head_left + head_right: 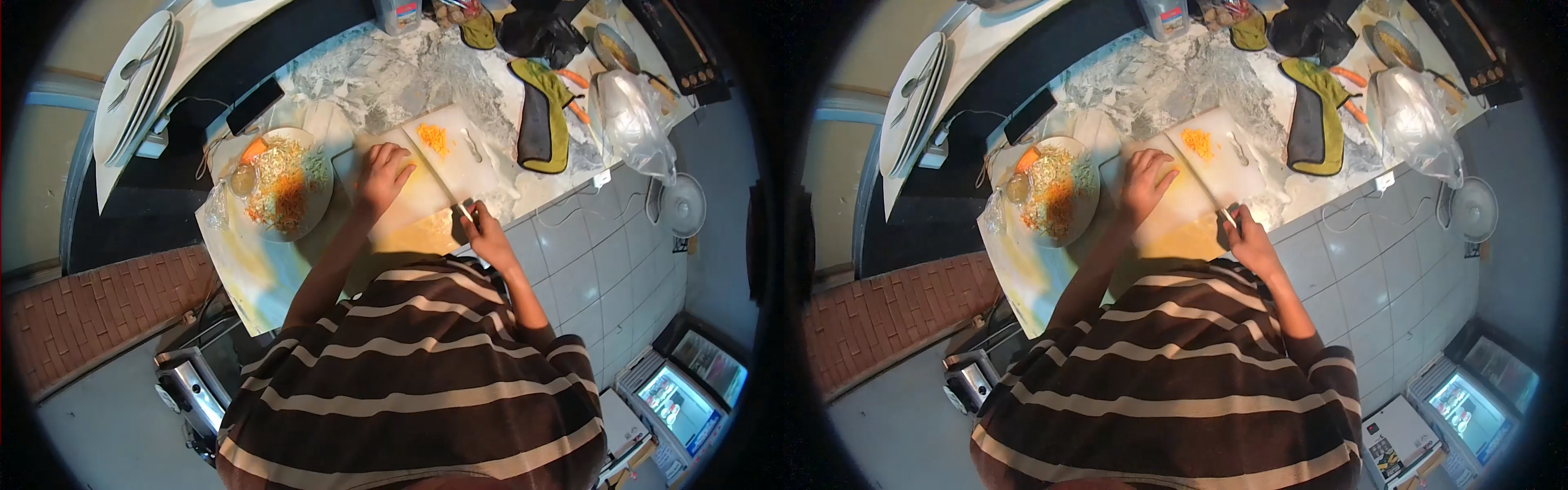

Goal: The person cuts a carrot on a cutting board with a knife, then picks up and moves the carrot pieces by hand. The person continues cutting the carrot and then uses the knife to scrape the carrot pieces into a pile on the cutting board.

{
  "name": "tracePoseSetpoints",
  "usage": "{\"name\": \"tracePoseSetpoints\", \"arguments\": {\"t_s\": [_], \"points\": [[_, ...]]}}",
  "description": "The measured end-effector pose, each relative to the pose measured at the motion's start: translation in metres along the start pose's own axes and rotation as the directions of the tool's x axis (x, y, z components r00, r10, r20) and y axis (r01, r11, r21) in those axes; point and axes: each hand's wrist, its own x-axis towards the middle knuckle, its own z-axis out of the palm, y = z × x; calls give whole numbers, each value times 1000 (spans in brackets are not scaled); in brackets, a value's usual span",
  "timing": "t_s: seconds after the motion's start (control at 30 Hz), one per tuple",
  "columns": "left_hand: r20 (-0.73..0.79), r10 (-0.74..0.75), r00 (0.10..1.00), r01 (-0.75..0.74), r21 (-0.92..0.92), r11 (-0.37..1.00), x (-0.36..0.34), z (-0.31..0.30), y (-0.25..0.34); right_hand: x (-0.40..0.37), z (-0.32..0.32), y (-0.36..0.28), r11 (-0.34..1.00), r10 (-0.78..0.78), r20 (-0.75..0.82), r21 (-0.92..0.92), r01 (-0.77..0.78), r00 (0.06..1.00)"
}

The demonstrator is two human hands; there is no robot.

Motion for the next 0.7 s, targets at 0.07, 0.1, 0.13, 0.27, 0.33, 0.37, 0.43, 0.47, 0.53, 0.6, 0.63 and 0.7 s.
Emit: {"name": "tracePoseSetpoints", "arguments": {"t_s": [0.07, 0.1, 0.13, 0.27, 0.33, 0.37, 0.43, 0.47, 0.53, 0.6, 0.63, 0.7], "points": [[-65, -123, 990, 121, -28, 992, -8, 4, 7, 2, -4, -7, 998, 58, 7, -24, -57, 998], [-115, -160, 980, 163, 19, 986, -13, 11, 7, 0, -6, -15, 992, 123, 23, -24, -123, 992], [-125, -153, 980, 157, 17, 988, -14, 14, 9, 0, -3, -4, 997, 70, 23, 10, -70, 997], [-148, -152, 977, 173, 134, 976, -5, 18, 14, 5, 2, 17, 998, -31, 66, 56, 28, 997], [-115, -173, 978, 189, 153, 970, -6, 22, 15, 6, -7, 3, 994, 104, 111, -51, -99, 988], [-127, -171, 977, 190, 147, 971, -6, 25, 13, 6, -9, -2, 995, 86, 104, -59, -80, 991], [-138, -176, 975, 195, 134, 972, -8, 31, 15, 4, -6, 3, 996, 66, 85, -66, -60, 994], [-146, -233, 962, 246, 80, 966, -9, 31, 17, 5, -6, 3, 997, 28, 61, -74, -23, 998], [-155, -284, 946, 291, 30, 956, -7, 29, 19, 5, -7, -3, 995, 66, 75, -81, -59, 995], [-146, -190, 971, 204, 90, 975, -8, 25, 20, 7, -4, -5, 988, 105, 135, -126, -88, 985], [-143, -190, 971, 204, 90, 975, -8, 26, 17, 6, -4, -6, 990, 89, 144, -120, -72, 986], [-120, -192, 974, 202, 82, 976, -10, 29, 13, 7, 3, -1, 994, 57, 107, -94, -46, 993]]}}
